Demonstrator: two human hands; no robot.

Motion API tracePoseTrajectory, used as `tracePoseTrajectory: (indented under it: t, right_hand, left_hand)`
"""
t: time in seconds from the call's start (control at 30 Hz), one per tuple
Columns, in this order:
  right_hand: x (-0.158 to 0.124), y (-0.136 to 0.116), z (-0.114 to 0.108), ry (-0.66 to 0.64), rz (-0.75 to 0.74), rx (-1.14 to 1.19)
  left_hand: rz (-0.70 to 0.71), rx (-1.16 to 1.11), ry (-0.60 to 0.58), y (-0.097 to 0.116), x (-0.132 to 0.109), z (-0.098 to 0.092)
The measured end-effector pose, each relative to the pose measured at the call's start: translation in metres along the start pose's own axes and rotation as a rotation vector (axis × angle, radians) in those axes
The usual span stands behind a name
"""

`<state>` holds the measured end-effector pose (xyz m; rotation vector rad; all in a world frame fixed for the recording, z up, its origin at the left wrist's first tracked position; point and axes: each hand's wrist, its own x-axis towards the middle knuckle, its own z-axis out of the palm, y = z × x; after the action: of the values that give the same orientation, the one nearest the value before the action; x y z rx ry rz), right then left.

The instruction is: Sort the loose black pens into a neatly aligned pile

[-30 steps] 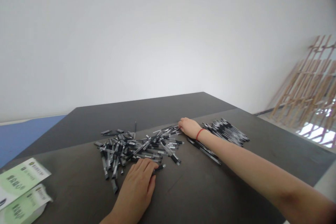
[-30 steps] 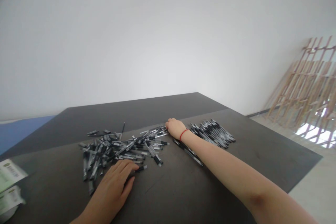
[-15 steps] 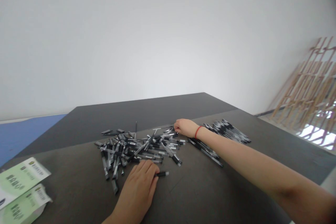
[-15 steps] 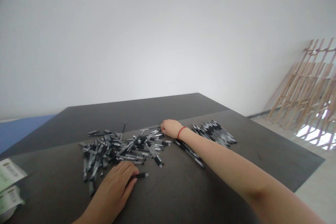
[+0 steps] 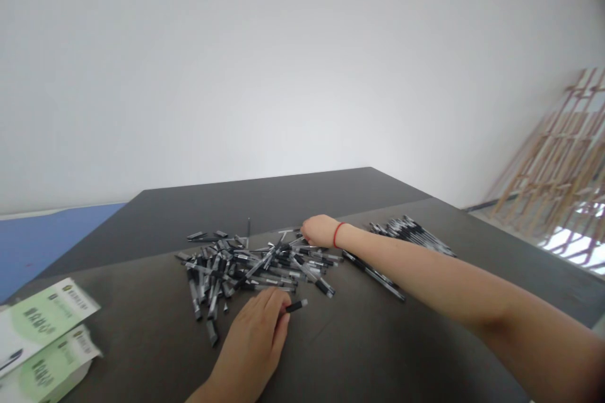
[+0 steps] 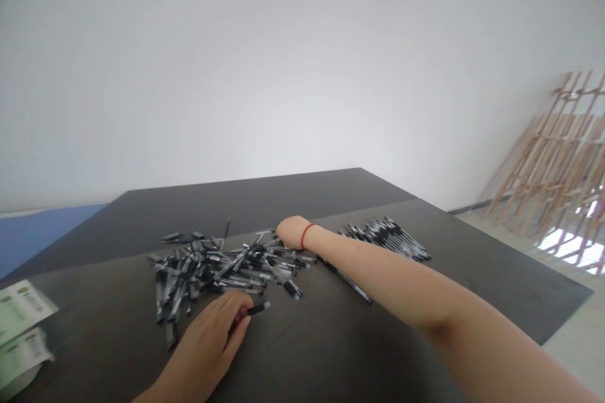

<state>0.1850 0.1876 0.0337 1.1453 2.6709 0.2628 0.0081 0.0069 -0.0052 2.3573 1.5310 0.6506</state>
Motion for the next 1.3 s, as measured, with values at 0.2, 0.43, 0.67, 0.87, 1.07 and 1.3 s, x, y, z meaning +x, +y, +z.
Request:
tracePoseTrajectory:
  t: [0.2, 0.43, 0.67, 0.87, 1.07, 1.3]
  right_hand:
    - [-0.030, 0.003, -0.009, 0.058, 0.039, -0.017]
    - [-0.119, 0.008, -0.011, 0.210, 0.186, 0.059]
    - [-0.148, -0.018, 0.001, 0.290, -0.042, 0.276]
    - [-0.145, -0.024, 0.002, 0.301, -0.096, 0.246]
    - [-0.144, -0.023, 0.007, 0.290, -0.097, 0.214]
    - [-0.143, -0.024, 0.008, 0.267, -0.104, 0.208]
  left_hand:
    - [-0.059, -0.040, -0.026, 0.001, 0.001, -0.004]
    - [-0.040, -0.045, -0.048, 0.002, 0.001, -0.006]
    - [-0.028, -0.040, -0.038, 0.003, 0.002, -0.009]
    - [-0.026, -0.046, -0.064, 0.002, 0.000, -0.010]
    - [-0.040, -0.043, -0.081, 0.004, 0.000, -0.011]
    - [-0.017, -0.012, -0.056, 0.005, 0.000, -0.011]
